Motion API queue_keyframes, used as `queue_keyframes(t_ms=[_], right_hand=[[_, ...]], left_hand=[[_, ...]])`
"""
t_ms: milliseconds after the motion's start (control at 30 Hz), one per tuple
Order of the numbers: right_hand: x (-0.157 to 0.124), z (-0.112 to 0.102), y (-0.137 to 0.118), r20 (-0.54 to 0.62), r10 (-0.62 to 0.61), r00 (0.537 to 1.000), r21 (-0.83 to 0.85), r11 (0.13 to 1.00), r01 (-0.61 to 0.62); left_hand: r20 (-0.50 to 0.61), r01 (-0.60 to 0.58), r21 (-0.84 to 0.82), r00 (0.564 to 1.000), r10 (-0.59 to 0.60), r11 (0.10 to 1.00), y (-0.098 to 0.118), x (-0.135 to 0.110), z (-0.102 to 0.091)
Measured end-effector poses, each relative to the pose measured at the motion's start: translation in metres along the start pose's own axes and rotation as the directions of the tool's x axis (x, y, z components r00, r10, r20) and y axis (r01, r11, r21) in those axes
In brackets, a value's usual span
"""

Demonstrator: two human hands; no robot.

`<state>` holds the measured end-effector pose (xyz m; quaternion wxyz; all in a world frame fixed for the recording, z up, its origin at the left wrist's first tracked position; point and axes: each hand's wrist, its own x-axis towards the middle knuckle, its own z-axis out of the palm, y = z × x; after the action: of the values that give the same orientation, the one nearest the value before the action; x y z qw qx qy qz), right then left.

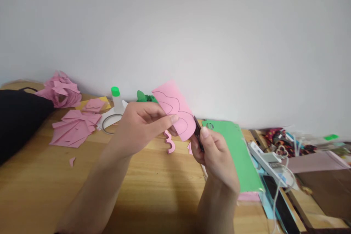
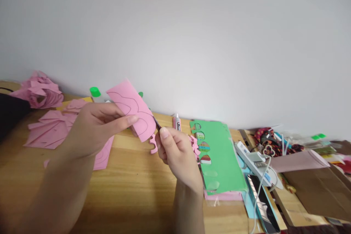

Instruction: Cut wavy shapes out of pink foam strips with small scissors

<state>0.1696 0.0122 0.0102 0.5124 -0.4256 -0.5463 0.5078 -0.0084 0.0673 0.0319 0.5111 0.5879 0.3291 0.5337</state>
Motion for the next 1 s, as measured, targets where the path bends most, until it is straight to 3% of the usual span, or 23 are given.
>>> queue_keyframes(t_ms=[500,800,1000], right_hand=[[0.0004,0.0008,-0.0028,0.01,-0.014,1.0,-0.016,1.0,0.014],[-0.0002,0.0017,-0.0027,0.008,0.004,1.0,-0.069,0.998,-0.003],[-0.001,0.0018,-0.0045,0.016,0.014,1.0,-0.082,0.997,-0.013]], left_hand=[[0.023,-0.067,-0.049,0.997,0.068,0.997,-0.0058,0.0028,-0.0005],[-0.05,-0.066,-0.006,0.997,0.065,0.998,-0.0071,0.0016,0.0007],[0.008,-0.056,0.026,0.998,0.056,0.998,-0.0065,0.001,-0.0019]])
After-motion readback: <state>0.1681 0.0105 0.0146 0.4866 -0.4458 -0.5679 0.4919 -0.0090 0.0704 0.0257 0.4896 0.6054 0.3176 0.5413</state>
